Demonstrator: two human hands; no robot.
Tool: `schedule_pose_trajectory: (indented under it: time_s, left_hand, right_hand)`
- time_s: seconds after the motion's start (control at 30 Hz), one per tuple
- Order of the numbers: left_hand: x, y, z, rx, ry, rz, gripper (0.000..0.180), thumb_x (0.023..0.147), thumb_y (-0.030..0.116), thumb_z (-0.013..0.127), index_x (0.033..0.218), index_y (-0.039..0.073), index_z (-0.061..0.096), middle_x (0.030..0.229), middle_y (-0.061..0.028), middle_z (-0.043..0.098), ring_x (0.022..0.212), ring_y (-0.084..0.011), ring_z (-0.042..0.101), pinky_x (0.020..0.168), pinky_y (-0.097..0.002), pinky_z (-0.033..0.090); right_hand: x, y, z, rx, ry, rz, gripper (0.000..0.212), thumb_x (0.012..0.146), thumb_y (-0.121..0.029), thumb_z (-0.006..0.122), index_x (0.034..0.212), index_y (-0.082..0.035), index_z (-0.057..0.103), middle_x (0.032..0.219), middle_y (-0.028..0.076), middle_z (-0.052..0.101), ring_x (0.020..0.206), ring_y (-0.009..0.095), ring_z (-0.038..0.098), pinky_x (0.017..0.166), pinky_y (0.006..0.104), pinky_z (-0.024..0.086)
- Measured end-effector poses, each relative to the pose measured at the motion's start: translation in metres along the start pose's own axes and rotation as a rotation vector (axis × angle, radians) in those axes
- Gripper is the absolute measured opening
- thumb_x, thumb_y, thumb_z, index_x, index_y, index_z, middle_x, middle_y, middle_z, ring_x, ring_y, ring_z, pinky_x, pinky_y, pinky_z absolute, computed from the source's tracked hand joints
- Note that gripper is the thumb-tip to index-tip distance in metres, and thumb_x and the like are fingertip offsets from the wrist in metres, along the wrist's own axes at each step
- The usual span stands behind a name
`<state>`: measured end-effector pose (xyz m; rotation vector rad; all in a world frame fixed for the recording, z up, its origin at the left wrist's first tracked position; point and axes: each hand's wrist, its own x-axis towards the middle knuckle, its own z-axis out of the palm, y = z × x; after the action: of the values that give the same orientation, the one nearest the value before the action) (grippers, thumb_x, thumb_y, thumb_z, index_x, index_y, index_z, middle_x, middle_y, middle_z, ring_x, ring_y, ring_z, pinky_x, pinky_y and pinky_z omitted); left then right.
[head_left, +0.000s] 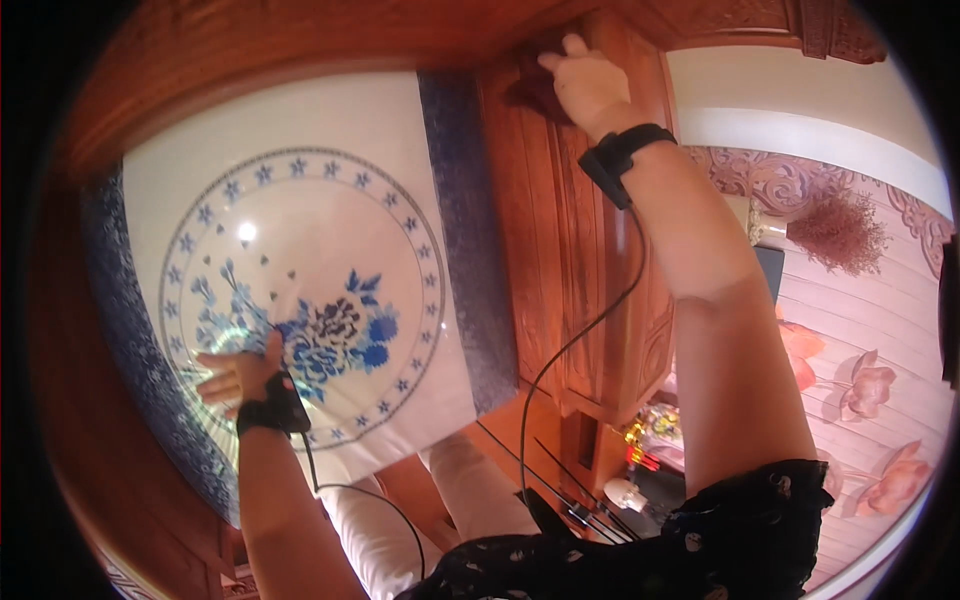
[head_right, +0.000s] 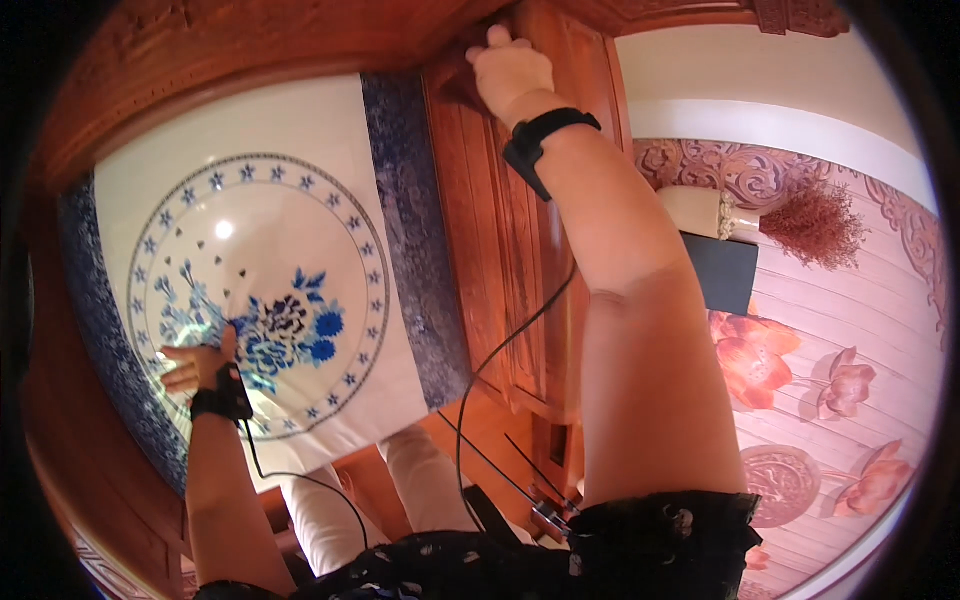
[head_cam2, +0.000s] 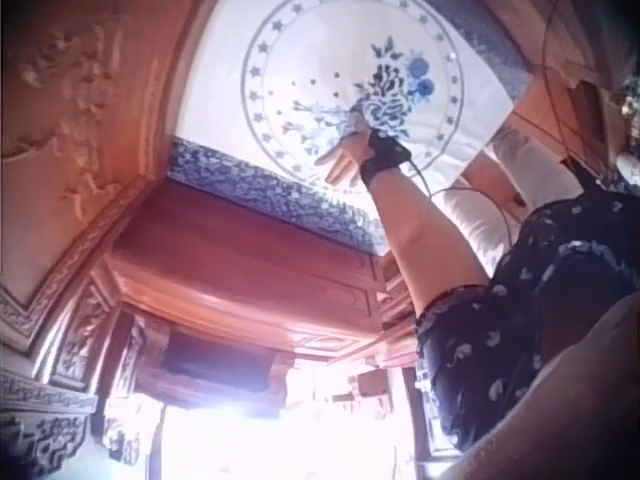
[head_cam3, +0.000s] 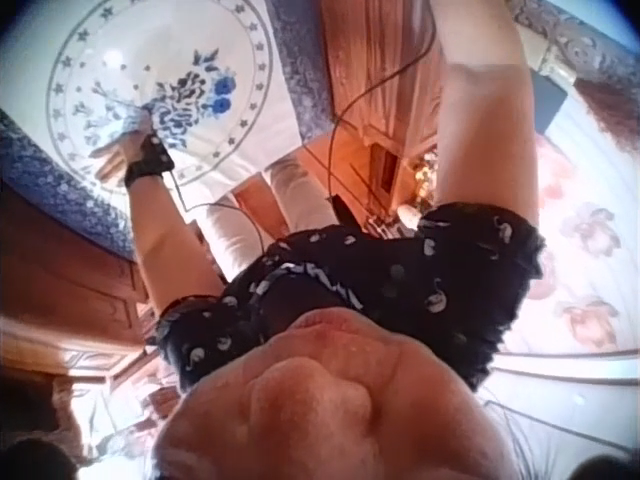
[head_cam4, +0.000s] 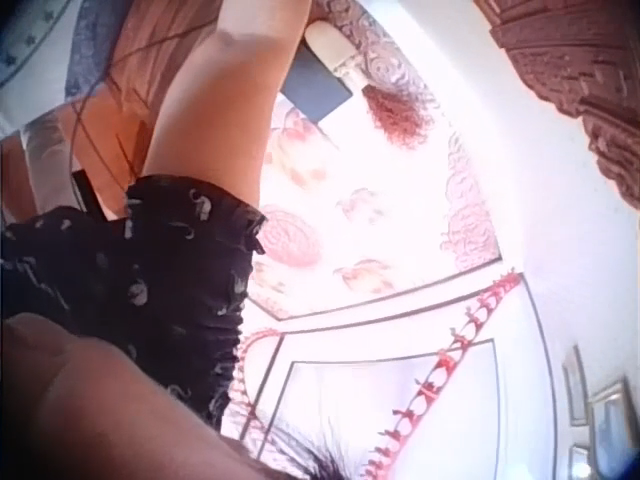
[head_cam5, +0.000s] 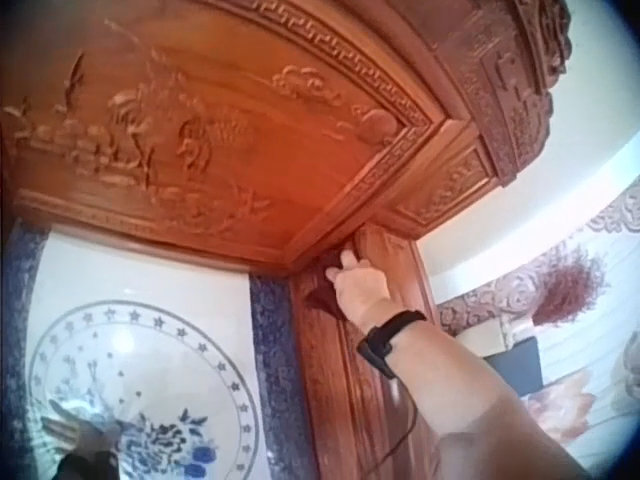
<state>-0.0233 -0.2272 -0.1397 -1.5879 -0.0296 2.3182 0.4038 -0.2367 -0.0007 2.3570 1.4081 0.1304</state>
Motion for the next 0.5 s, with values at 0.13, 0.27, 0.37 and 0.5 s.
schedule_pose_trajectory:
  time_s: [0.13, 0.27, 0.37, 0.5]
  left_hand:
    - [0.011, 0.006, 0.008, 0.078, 0.106, -0.11, 0.082, 0.09, 0.042, 0.047, 0.138, 0.031, -0.019, 0.106, -0.0387, 0.051, 0.099, -0.0465, 0.055, 0.084, -0.052, 0.046]
    - [-0.003, 0.004, 0.008, -0.035, 0.206, -0.05, 0.075, 0.093, 0.04, 0.041, 0.138, 0.031, -0.018, 0.108, -0.0409, 0.048, 0.097, -0.0493, 0.055, 0.084, -0.0532, 0.045]
    - [0.026, 0.024, -0.005, -0.641, 0.105, -0.144, 0.073, 0.09, 0.056, 0.031, 0.14, 0.028, -0.014, 0.127, -0.0482, 0.017, 0.117, -0.0624, 0.026, 0.089, -0.0664, 0.031]
    - [0.058, 0.047, -0.011, -2.042, 0.338, -0.516, 0.113, 0.07, 0.075, 0.047, 0.14, 0.012, -0.014, 0.135, -0.0429, -0.003, 0.128, -0.0537, -0.008, 0.1, -0.0634, 0.014]
  right_hand:
    - [-0.079, -0.026, 0.002, -0.191, -0.222, -0.272, 0.024, 0.085, -0.014, 0.044, 0.104, -0.012, 0.059, 0.111, 0.013, 0.049, 0.091, 0.032, 0.056, 0.075, 0.0412, 0.049]
    - [-0.211, -0.028, 0.014, -0.216, -0.548, -0.436, 0.022, 0.079, -0.016, 0.052, 0.096, -0.004, 0.058, 0.112, 0.018, 0.046, 0.088, 0.033, 0.056, 0.064, 0.0404, 0.052]
    - [-0.34, -0.029, 0.018, -0.054, -0.786, -0.49, 0.018, 0.076, -0.013, 0.053, 0.088, -0.005, 0.063, 0.104, 0.016, 0.049, 0.08, 0.031, 0.059, 0.059, 0.0401, 0.051]
    - [-0.453, -0.035, 0.005, 0.364, -0.937, -0.207, 0.023, 0.078, -0.016, 0.053, 0.098, -0.013, 0.064, 0.105, 0.017, 0.054, 0.087, 0.034, 0.059, 0.068, 0.0391, 0.05]
